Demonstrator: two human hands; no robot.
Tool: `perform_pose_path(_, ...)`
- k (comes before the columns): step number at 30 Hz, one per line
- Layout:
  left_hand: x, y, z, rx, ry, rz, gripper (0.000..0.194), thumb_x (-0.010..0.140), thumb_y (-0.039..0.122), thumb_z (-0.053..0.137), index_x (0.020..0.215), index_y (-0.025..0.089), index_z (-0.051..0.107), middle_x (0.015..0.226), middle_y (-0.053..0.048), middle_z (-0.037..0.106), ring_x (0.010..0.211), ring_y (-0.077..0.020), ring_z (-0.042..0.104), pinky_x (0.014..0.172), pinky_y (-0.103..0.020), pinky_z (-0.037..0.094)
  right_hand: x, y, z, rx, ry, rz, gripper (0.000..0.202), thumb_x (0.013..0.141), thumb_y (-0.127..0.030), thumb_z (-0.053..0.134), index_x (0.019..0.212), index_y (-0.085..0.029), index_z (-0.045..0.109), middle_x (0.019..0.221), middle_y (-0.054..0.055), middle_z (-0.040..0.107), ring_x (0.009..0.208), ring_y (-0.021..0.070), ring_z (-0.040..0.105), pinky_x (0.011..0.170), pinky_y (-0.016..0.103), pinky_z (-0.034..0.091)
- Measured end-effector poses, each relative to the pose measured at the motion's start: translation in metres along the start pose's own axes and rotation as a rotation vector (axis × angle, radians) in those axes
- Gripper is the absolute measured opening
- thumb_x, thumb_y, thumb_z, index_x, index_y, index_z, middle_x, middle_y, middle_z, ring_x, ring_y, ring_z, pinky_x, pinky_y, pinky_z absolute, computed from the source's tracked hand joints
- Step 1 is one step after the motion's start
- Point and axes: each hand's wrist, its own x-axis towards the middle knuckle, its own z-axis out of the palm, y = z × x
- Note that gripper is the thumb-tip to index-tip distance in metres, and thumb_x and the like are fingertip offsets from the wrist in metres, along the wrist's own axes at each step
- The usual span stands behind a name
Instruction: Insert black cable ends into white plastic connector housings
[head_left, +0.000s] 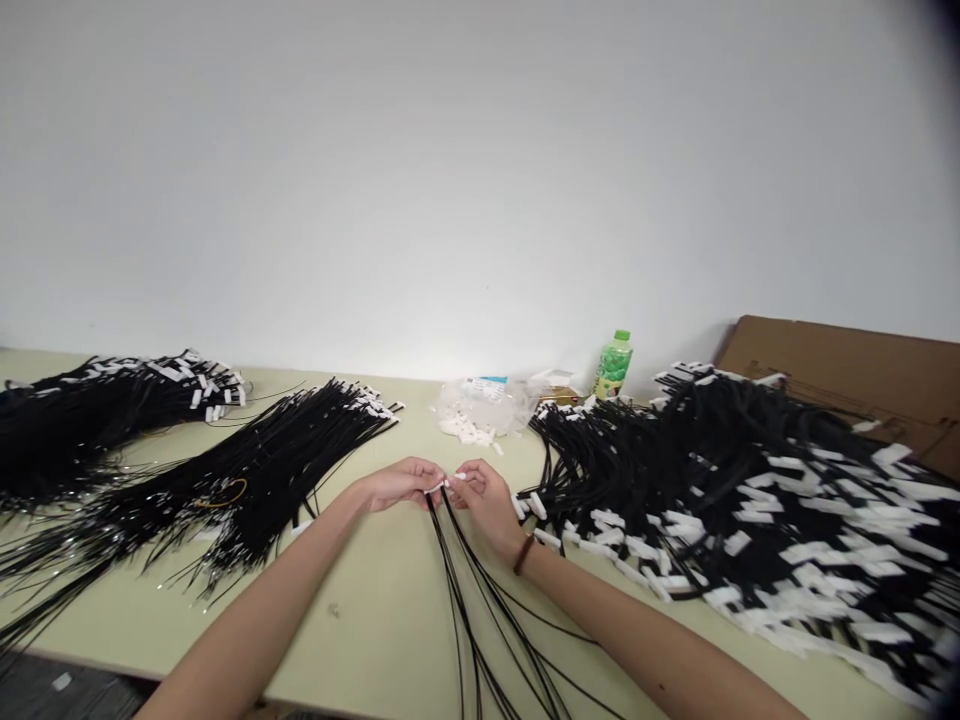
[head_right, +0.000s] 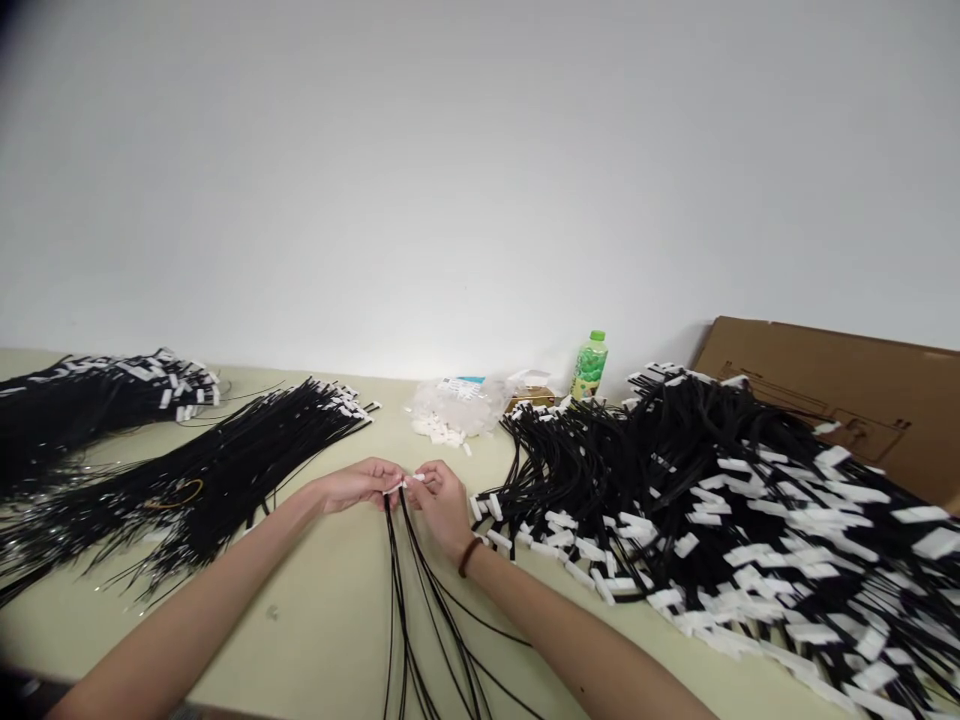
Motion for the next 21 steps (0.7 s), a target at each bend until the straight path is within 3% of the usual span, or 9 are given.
perform_pose_path(21, 0.0067, -0.0014, -0.0004, 0.054, -0.046, -0.005, 0.030, 0.069, 0.035, 0.064, 0.085, 0.009, 0.060, 0.075, -0.006, 0.059, 0.071, -0.0124, 0.053, 0.068, -0.027, 0.039, -0.0005, 0.0017, -0.0038, -0.072, 0.011, -0.071, 0.037, 0.063, -0.043, 0.061, 0.084, -0.015, 0.048, 0.057, -0.003, 0.052, 0.048, 0.0059, 0.049, 0.046, 0.016, 0.040)
